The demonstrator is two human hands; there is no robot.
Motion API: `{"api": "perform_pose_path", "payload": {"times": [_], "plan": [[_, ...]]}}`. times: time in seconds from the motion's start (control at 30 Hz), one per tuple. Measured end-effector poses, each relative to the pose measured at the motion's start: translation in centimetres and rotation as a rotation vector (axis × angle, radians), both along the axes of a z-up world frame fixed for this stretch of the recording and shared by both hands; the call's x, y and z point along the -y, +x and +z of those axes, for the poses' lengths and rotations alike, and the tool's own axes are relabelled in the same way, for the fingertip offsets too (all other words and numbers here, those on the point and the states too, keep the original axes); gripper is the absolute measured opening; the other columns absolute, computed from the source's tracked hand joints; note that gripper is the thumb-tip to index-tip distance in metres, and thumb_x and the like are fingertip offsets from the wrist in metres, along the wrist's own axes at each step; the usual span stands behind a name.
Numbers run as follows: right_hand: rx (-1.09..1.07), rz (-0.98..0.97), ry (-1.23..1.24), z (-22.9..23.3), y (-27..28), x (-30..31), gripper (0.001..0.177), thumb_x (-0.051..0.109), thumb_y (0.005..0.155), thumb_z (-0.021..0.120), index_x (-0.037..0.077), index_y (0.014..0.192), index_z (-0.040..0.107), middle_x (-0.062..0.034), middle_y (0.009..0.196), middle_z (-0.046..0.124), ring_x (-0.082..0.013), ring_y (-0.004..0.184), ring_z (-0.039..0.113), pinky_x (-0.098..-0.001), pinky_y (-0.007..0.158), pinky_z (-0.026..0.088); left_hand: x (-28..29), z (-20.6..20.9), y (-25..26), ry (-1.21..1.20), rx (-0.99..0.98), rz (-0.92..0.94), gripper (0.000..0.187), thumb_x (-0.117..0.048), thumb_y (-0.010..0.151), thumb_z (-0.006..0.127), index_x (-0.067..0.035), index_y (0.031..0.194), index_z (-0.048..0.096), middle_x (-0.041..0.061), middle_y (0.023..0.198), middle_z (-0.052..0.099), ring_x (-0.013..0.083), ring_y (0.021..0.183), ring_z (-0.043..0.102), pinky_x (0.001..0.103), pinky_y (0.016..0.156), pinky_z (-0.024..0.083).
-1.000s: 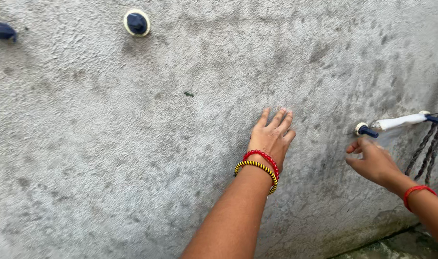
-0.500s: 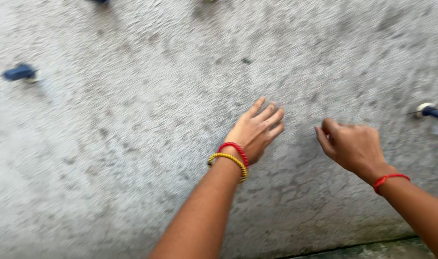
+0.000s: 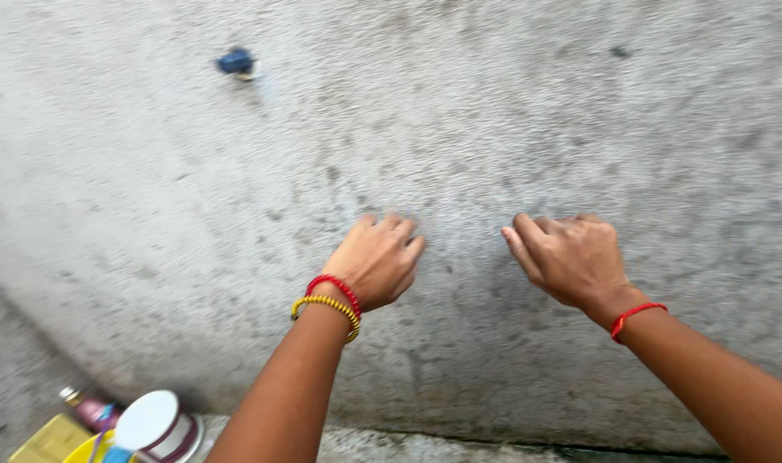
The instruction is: The person moves a plastic-wrapped cylindrical object between wall fixtures, then places a metal cup with sticks on a ledge. They carry a white tub from a basin to a corner shelf and arrange it among other toiletries. Finally, they move a metal pot containing folded clothes to the floor.
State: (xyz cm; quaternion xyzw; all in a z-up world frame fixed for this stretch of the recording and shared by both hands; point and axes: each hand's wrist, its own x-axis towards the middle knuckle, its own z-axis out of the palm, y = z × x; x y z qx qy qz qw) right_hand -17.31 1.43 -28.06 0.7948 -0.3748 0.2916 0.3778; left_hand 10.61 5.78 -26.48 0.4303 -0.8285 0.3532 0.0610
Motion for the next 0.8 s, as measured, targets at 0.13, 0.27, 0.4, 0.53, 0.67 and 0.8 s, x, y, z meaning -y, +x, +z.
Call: {"api": "perform_pose_path", "payload": {"times": [0.13, 0.27, 0.4, 0.53, 0.67, 0.8], "plan": [[-0.051, 0.098, 0.010, -1.1, 4.8, -0.2, 0.036, 0.037, 0.102, 0.057, 0.016, 0.073, 0.060, -0.0004, 0.051, 0.061, -0.0200, 0.038, 0.055, -0.0347, 0.042, 0.042, -2.4, -1.8, 5.0, 0.055, -0.170, 0.167, 0.030, -0.037, 0.093, 0.061, -0.009, 0.103, 0.066, 0.010, 0.099, 0.068, 0.0269, 0.099, 0.064, 0.046, 0.079, 0.052], [-0.075, 0.172, 0.076, -2.3, 9.2, -0.6, 0.031, 0.037, 0.100, 0.057, 0.015, 0.079, 0.063, -0.0016, 0.051, 0.063, -0.0210, 0.040, 0.058, -0.0359, 0.040, 0.044, -4.3, -3.1, 9.4, 0.094, -0.234, 0.382, 0.035, -0.043, 0.097, 0.058, -0.009, 0.099, 0.067, 0.010, 0.093, 0.071, 0.0260, 0.095, 0.067, 0.044, 0.077, 0.054], [-0.144, 0.188, 0.169, -3.3, 14.0, -1.0, 0.032, 0.039, 0.101, 0.055, 0.015, 0.081, 0.064, -0.0022, 0.049, 0.064, -0.0212, 0.040, 0.060, -0.0362, 0.039, 0.045, -5.7, -4.2, 13.3, 0.096, -0.289, 0.531, 0.043, -0.049, 0.099, 0.052, -0.010, 0.093, 0.069, 0.008, 0.085, 0.072, 0.0252, 0.084, 0.071, 0.044, 0.067, 0.056], [-0.214, 0.206, 0.239, -4.2, 19.3, -1.9, 0.034, 0.040, 0.102, 0.052, 0.014, 0.083, 0.065, -0.0022, 0.048, 0.063, -0.0207, 0.039, 0.060, -0.0357, 0.038, 0.046, -6.9, -5.1, 17.3, 0.248, -0.338, 0.756, 0.049, -0.052, 0.104, 0.046, -0.012, 0.089, 0.071, 0.009, 0.080, 0.073, 0.0275, 0.077, 0.072, 0.043, 0.066, 0.056], [-0.270, 0.203, 0.359, -5.4, 24.7, -3.3, 0.040, 0.042, 0.105, 0.047, 0.014, 0.081, 0.064, -0.0020, 0.055, 0.064, -0.0204, 0.050, 0.064, -0.0362, 0.047, 0.049, -8.7, -6.2, 21.6, 0.233, -0.392, 0.841, 0.051, -0.053, 0.103, 0.047, -0.012, 0.085, 0.073, 0.009, 0.081, 0.072, 0.0270, 0.077, 0.073, 0.042, 0.065, 0.056], [-0.290, 0.200, 0.446, -6.8, 30.1, -5.0, 0.036, 0.043, 0.104, 0.045, 0.013, 0.096, 0.064, -0.0037, 0.082, 0.068, -0.0212, 0.081, 0.067, -0.0391, 0.068, 0.053, -11.0, -7.6, 25.5, 0.135, -0.469, 0.911, 0.050, -0.056, 0.099, 0.049, -0.011, 0.093, 0.071, 0.009, 0.085, 0.073, 0.0278, 0.084, 0.073, 0.043, 0.071, 0.056]]}}
